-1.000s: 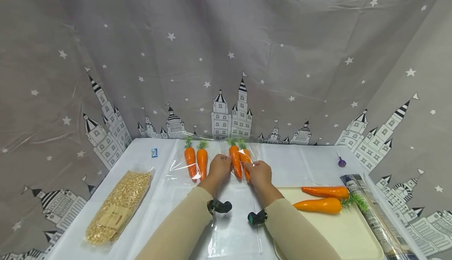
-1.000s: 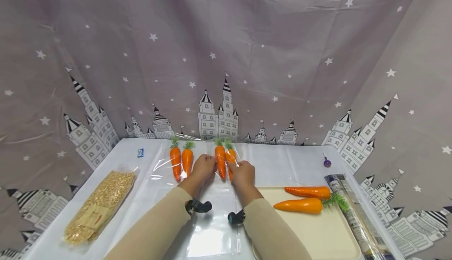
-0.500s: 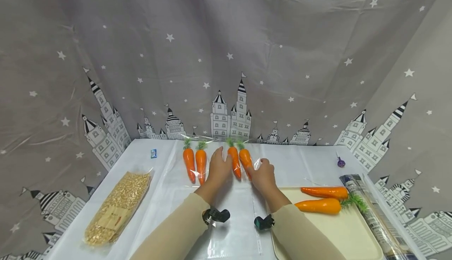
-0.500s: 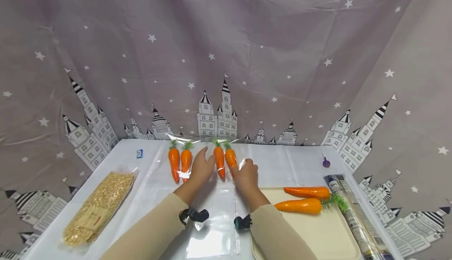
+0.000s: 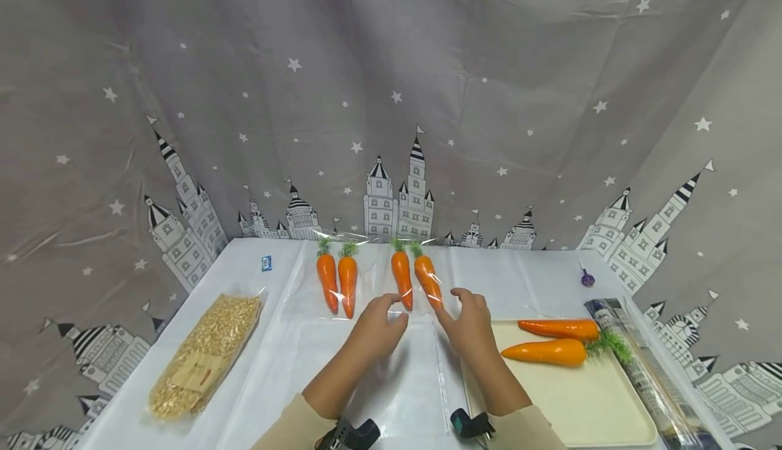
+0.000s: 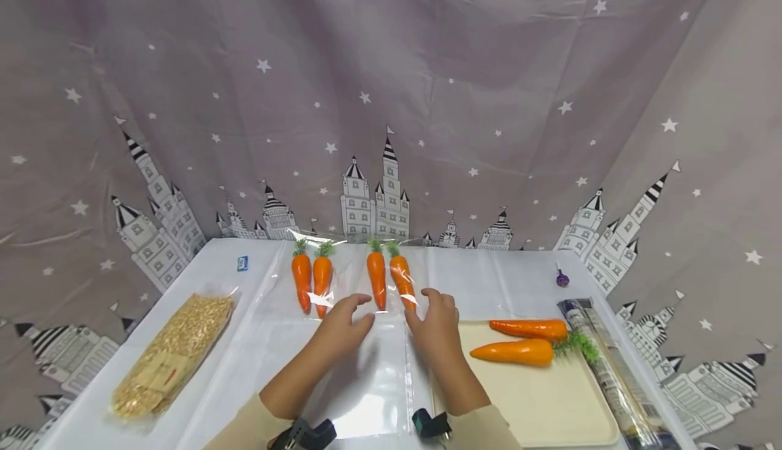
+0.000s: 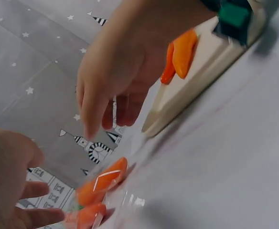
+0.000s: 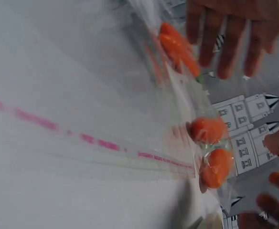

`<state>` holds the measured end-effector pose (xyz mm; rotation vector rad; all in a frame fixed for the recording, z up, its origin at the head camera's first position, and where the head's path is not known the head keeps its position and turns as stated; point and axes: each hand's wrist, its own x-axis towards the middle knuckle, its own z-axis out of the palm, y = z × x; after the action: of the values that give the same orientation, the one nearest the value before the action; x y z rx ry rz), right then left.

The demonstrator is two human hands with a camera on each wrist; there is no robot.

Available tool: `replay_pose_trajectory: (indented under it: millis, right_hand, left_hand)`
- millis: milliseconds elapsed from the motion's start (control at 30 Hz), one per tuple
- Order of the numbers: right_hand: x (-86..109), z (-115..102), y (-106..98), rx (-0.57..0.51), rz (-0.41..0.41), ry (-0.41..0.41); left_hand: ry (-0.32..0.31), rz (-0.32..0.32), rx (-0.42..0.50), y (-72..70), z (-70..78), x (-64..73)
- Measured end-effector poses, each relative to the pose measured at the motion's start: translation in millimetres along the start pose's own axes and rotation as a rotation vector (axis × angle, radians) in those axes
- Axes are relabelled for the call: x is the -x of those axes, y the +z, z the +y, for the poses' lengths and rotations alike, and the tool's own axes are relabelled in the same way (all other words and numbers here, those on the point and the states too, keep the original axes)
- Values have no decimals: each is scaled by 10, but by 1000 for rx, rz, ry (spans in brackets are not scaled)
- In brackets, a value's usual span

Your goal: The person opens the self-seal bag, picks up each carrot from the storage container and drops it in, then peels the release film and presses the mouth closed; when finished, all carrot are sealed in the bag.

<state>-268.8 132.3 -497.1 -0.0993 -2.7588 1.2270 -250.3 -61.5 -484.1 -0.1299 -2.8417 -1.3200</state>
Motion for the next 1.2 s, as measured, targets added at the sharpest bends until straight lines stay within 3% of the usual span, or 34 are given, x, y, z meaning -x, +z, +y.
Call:
replay_pose_trajectory:
  millis: [167,233,400,600,733,1000,1200]
  right_hand:
    - [201,67,-183,-187,-63,-28]
    - [259,100,-250,-209,-83,-54]
    - [381,232,-331,-166,-146,-133]
    - [499,444,-336,-140,-259,-256]
    - [535,558,-336,-70,-343,-316]
    - [566,649,-278,59,-473,-360]
    - [589,618,-201,199,-524,-398]
  left_hand:
    - [38,-11,-265,-33,-87,258]
    - [51,-51,-328,-28,-124,329]
    - [94,-186,-349,29,-220,462]
    - [165,-220,-434,102,-364,584]
    - [160,-249,-444,116,-459,653]
    - [121,-320,-432,132,-560,693]
    - [170,-277,-439,140,-581,729]
